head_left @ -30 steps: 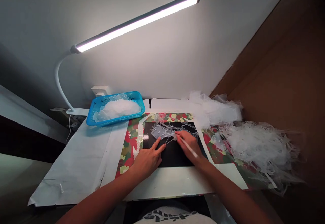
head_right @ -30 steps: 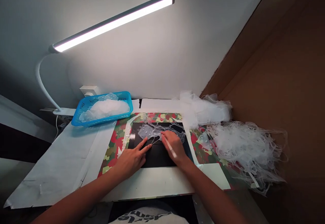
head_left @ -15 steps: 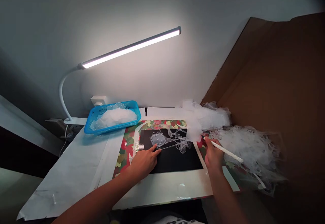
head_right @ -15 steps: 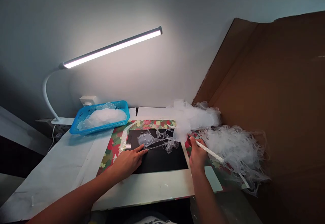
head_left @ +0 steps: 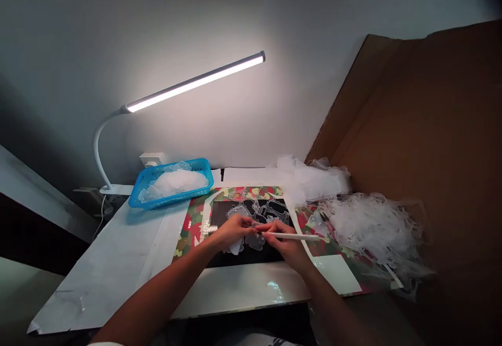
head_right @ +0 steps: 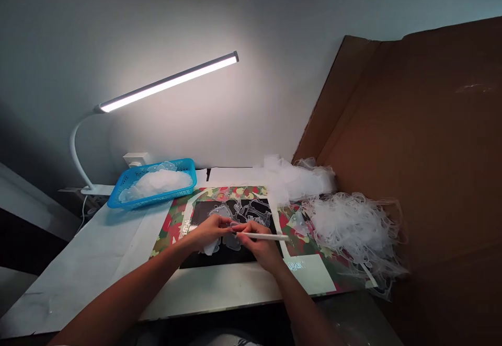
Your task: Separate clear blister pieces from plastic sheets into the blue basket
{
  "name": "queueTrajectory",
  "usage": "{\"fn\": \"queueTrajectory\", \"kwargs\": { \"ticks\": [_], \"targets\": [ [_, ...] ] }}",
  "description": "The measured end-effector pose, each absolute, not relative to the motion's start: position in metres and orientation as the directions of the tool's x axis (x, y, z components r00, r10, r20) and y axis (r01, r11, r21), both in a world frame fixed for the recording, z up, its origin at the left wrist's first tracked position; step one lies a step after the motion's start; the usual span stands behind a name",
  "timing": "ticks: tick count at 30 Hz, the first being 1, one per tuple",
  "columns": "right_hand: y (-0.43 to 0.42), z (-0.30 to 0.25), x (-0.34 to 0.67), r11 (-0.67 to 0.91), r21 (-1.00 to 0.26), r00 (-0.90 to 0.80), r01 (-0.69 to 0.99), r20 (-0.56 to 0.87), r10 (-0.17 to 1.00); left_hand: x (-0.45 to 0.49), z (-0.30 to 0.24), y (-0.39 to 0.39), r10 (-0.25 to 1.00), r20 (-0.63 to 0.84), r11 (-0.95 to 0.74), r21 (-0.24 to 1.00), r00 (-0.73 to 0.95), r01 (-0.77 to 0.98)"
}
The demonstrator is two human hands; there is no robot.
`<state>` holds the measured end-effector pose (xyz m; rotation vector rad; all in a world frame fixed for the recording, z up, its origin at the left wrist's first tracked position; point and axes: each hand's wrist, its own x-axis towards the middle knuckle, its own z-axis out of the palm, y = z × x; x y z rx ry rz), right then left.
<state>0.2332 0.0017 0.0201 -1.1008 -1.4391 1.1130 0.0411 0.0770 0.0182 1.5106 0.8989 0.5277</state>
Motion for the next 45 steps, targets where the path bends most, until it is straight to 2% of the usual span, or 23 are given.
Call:
{"fn": "queueTrajectory", "kwargs": {
  "ticks": [4, 9, 14, 20, 27, 30, 33, 36, 42, 45],
  "targets": [
    [0.018, 0.018, 0.243, 0.066, -0.998, 0.055, -0.001, 0.066, 0.996, 0.039, 0.002, 0.07, 0.833, -0.131, 0.032, 0.981, 0.538, 0.189],
    [0.032, 0.01, 0.251, -0.028, -0.998, 0.002, 0.047, -0.028, 1.0, 0.032, 0.007, 0.064, 0.866, -0.083, -0.029, 0.976, 0.494, 0.214],
    [0.035, 0.005, 0.248, -0.02, -0.997, -0.058, 0.073, -0.024, 0.998, 0.031, 0.013, 0.06, 0.883, -0.061, -0.058, 0.97, 0.465, 0.237],
    [0.034, 0.004, 0.243, 0.037, -0.997, -0.096, 0.066, 0.03, 0.995, 0.031, 0.007, 0.057, 0.919, -0.014, -0.139, 0.924, 0.394, 0.357],
    [0.037, 0.009, 0.23, 0.045, -0.985, 0.094, 0.167, 0.061, 0.994, 0.028, 0.008, 0.045, 0.948, 0.127, -0.241, 0.887, 0.293, 0.395],
    [0.037, 0.013, 0.229, 0.029, -0.998, 0.009, 0.057, 0.029, 1.0, 0.024, 0.013, 0.046, 0.948, 0.105, -0.234, 0.871, 0.301, 0.432],
    [0.037, 0.018, 0.232, -0.127, -0.988, -0.157, -0.089, -0.112, 0.981, 0.021, 0.014, 0.051, 0.94, 0.094, -0.242, 0.862, 0.328, 0.445],
    [0.037, 0.019, 0.235, -0.255, -0.953, -0.247, -0.163, -0.211, 0.946, 0.02, 0.012, 0.053, 0.929, 0.081, -0.255, 0.847, 0.361, 0.467],
    [0.041, 0.012, 0.231, -0.306, -0.947, -0.279, -0.101, -0.268, 0.922, 0.025, 0.015, 0.05, 0.924, 0.059, -0.267, 0.807, 0.378, 0.526],
    [0.041, 0.012, 0.225, -0.211, -0.975, -0.215, -0.065, -0.192, 0.957, 0.026, 0.019, 0.047, 0.929, 0.06, -0.269, 0.788, 0.366, 0.553]
  ]
}}
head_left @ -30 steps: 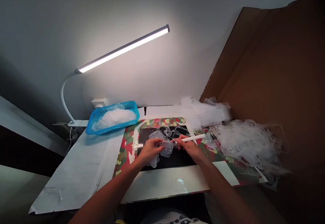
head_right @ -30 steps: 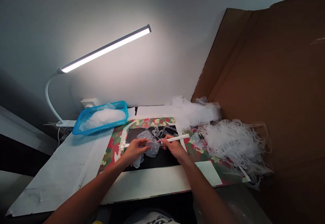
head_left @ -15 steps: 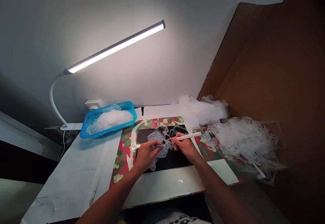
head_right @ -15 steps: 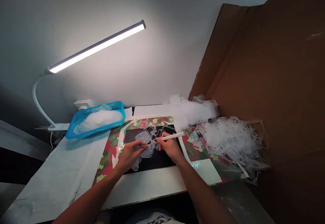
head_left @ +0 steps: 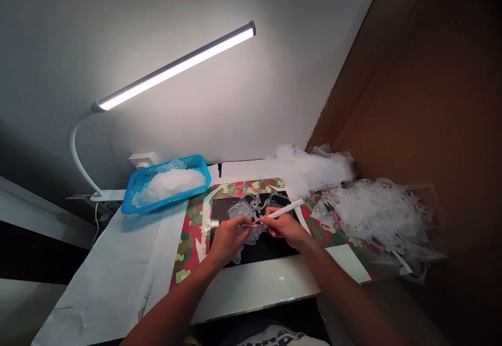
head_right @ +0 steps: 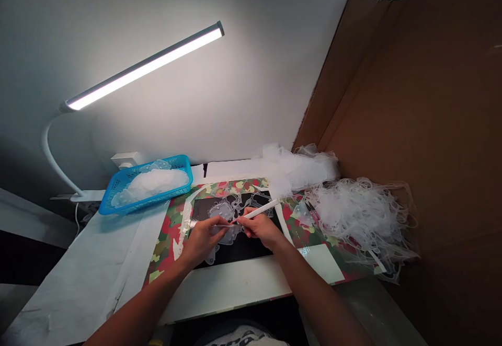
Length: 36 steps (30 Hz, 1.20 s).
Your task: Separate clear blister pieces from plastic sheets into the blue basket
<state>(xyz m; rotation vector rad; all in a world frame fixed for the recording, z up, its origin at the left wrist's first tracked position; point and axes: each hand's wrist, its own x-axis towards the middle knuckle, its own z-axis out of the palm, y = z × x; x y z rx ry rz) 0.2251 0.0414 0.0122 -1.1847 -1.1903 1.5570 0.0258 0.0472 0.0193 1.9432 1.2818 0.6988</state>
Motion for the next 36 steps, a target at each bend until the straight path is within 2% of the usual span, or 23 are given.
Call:
{"fn": "queueTrajectory", "kwargs": {
  "ticks": [3, 5, 9, 11, 15, 19, 23, 28, 31, 34, 36],
  "targets": [
    [0.041, 0.013, 0.219, -0.025, -0.996, -0.059, 0.08, -0.029, 0.998, 0.025, 0.019, 0.046, 0.939, 0.072, -0.268, 0.766, 0.337, 0.584],
    [0.041, 0.014, 0.217, 0.007, -0.991, -0.017, 0.134, 0.005, 1.0, 0.024, 0.017, 0.048, 0.939, 0.068, -0.262, 0.773, 0.336, 0.577],
    [0.04, 0.015, 0.224, -0.146, -0.986, -0.185, -0.077, -0.13, 0.974, 0.02, 0.007, 0.055, 0.93, 0.082, -0.247, 0.862, 0.358, 0.443],
    [0.038, 0.016, 0.23, -0.218, -0.959, -0.276, -0.183, -0.163, 0.947, 0.02, 0.003, 0.059, 0.927, 0.044, -0.193, 0.908, 0.372, 0.373],
    [0.031, 0.018, 0.235, -0.163, -0.968, -0.282, -0.191, -0.105, 0.954, 0.023, 0.0, 0.062, 0.909, -0.044, -0.073, 0.962, 0.413, 0.264],
    [0.025, 0.02, 0.231, -0.062, -0.992, -0.267, -0.108, -0.031, 0.963, 0.027, 0.005, 0.062, 0.88, -0.127, 0.026, 0.975, 0.457, 0.221],
    [0.021, 0.023, 0.23, -0.026, -0.999, -0.302, -0.03, -0.016, 0.953, 0.027, 0.012, 0.061, 0.848, -0.209, 0.119, 0.97, 0.486, 0.211],
    [0.016, 0.034, 0.237, 0.056, -0.976, -0.315, 0.212, -0.014, 0.949, 0.025, 0.012, 0.063, 0.84, -0.216, 0.083, 0.958, 0.497, 0.276],
    [0.015, 0.04, 0.24, 0.118, -0.94, -0.308, 0.321, 0.014, 0.951, 0.023, 0.012, 0.064, 0.819, -0.258, 0.124, 0.952, 0.513, 0.28],
    [0.019, 0.038, 0.237, 0.172, -0.895, -0.244, 0.412, 0.074, 0.967, 0.021, 0.019, 0.06, 0.766, -0.264, 0.131, 0.957, 0.586, 0.26],
    [0.024, 0.031, 0.234, 0.176, -0.861, -0.124, 0.477, 0.133, 0.983, 0.019, 0.025, 0.055, 0.671, -0.239, 0.102, 0.967, 0.702, 0.232]
  ]
}}
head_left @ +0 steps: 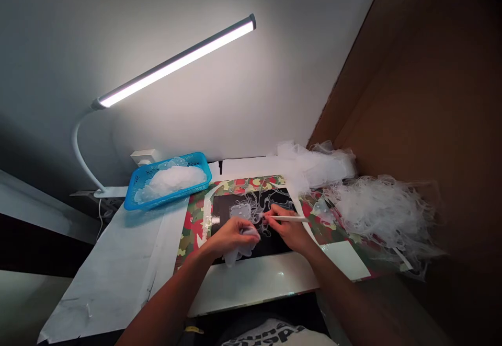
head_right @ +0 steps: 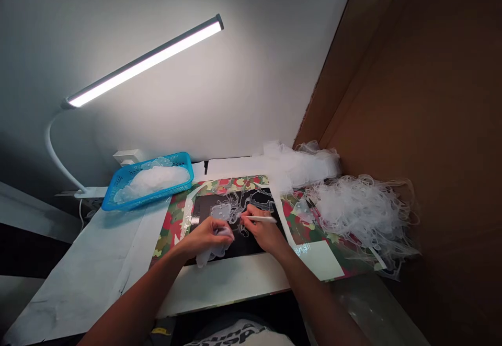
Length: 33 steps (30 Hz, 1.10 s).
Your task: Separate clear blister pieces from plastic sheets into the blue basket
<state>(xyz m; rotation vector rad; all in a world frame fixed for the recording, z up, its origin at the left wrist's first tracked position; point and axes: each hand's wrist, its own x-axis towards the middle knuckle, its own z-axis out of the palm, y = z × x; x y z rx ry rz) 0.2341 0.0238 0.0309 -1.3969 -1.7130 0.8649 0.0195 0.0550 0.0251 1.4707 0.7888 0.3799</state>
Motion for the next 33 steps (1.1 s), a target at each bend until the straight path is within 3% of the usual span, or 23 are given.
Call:
{"fn": "queueTrajectory", "kwargs": {
  "ticks": [3, 7, 12, 16, 20, 29, 33],
  "targets": [
    [0.031, 0.017, 0.234, 0.127, -0.857, 0.048, 0.499, 0.174, 0.984, 0.02, 0.032, 0.046, 0.565, -0.165, 0.063, 0.986, 0.809, 0.157],
    [0.031, 0.008, 0.246, 0.083, -0.906, -0.041, 0.416, 0.072, 0.997, 0.025, 0.03, 0.039, 0.685, -0.031, 0.004, 0.999, 0.728, 0.039],
    [0.008, 0.024, 0.252, 0.17, -0.93, 0.075, 0.327, 0.205, 0.976, 0.028, 0.024, 0.039, 0.76, 0.025, -0.029, 1.0, 0.65, -0.004],
    [-0.016, 0.041, 0.236, 0.125, -0.99, -0.151, 0.064, 0.114, 0.982, 0.028, 0.024, 0.04, 0.789, 0.004, -0.055, 0.996, 0.614, 0.064],
    [-0.025, 0.042, 0.228, 0.115, -0.981, -0.122, 0.154, 0.096, 0.988, 0.028, 0.028, 0.043, 0.833, 0.002, -0.088, 0.988, 0.553, 0.129],
    [-0.028, 0.04, 0.264, -0.039, -0.999, -0.027, -0.01, -0.039, 0.999, 0.024, 0.033, 0.041, 0.761, -0.118, 0.187, 0.981, 0.637, -0.041],
    [-0.029, 0.04, 0.257, -0.043, -0.998, -0.003, -0.054, -0.043, 0.999, 0.023, 0.035, 0.037, 0.772, -0.107, 0.215, 0.971, 0.626, -0.1]
  ]
}}
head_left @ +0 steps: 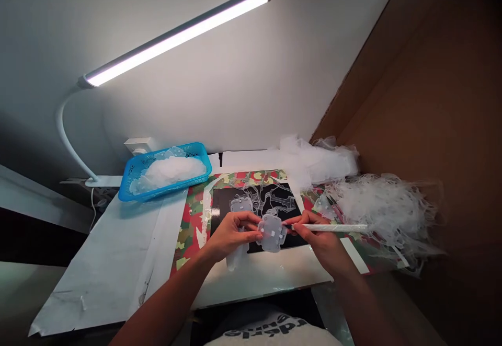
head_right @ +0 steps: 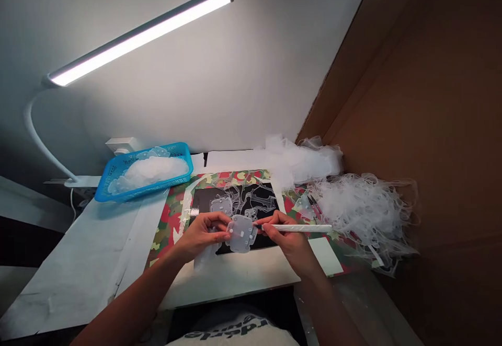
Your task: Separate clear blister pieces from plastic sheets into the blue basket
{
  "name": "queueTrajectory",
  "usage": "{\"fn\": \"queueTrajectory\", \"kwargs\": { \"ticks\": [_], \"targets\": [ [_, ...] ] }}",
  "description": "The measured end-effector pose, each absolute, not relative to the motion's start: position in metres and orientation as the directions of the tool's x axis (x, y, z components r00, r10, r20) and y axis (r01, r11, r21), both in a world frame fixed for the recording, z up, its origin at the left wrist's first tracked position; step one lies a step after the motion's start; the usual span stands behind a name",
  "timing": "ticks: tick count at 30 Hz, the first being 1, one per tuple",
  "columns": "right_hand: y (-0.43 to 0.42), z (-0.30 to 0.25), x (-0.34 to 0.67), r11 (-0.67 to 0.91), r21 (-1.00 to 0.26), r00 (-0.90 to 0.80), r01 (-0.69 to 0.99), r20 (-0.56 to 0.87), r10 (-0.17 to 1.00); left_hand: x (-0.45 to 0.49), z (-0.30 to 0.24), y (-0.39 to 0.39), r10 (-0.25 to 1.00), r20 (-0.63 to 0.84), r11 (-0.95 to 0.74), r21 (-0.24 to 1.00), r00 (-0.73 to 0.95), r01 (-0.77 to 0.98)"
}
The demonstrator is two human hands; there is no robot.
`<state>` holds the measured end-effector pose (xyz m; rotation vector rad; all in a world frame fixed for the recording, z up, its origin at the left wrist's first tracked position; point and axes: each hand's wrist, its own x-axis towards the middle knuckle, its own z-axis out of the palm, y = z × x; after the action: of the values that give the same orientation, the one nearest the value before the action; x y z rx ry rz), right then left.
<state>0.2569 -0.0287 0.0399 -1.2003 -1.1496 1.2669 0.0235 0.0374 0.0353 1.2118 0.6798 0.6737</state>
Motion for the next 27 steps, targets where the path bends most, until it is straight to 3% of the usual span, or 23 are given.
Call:
{"fn": "queueTrajectory", "kwargs": {
  "ticks": [5, 9, 12, 14, 17, 20, 23, 27],
  "targets": [
    [-0.025, 0.039, 0.252, -0.033, -0.999, 0.02, -0.017, -0.034, 0.999, 0.019, 0.038, 0.036, 0.806, -0.069, 0.115, 0.993, 0.588, -0.041],
    [-0.024, 0.041, 0.302, -0.067, -0.976, 0.231, 0.208, -0.017, 0.973, 0.004, 0.037, 0.05, 0.856, -0.014, -0.141, 0.955, 0.516, 0.259],
    [-0.02, 0.037, 0.354, -0.25, -0.795, 0.552, 0.552, 0.124, 0.824, -0.01, 0.029, 0.064, 0.923, 0.083, -0.323, 0.696, 0.375, 0.642],
    [-0.013, 0.033, 0.366, -0.269, -0.708, 0.598, 0.653, 0.263, 0.757, -0.012, 0.02, 0.069, 0.915, 0.102, -0.385, 0.514, 0.391, 0.766],
    [0.003, 0.03, 0.331, -0.075, -0.859, 0.434, 0.507, 0.179, 0.883, -0.002, 0.01, 0.071, 0.901, 0.057, -0.419, 0.379, 0.431, 0.825],
    [0.022, 0.025, 0.26, 0.072, -0.965, 0.036, 0.253, 0.084, 0.996, 0.012, 0.008, 0.075, 0.947, 0.019, -0.311, 0.302, 0.321, 0.901],
    [0.038, 0.018, 0.207, 0.098, -0.968, -0.146, 0.232, 0.065, 0.987, 0.014, 0.009, 0.083, 0.968, -0.025, -0.218, 0.416, 0.25, 0.883],
    [0.048, 0.008, 0.191, 0.119, -0.932, -0.092, 0.343, 0.092, 0.991, 0.0, 0.008, 0.089, 0.96, -0.084, -0.17, 0.578, 0.265, 0.798]
  ]
}}
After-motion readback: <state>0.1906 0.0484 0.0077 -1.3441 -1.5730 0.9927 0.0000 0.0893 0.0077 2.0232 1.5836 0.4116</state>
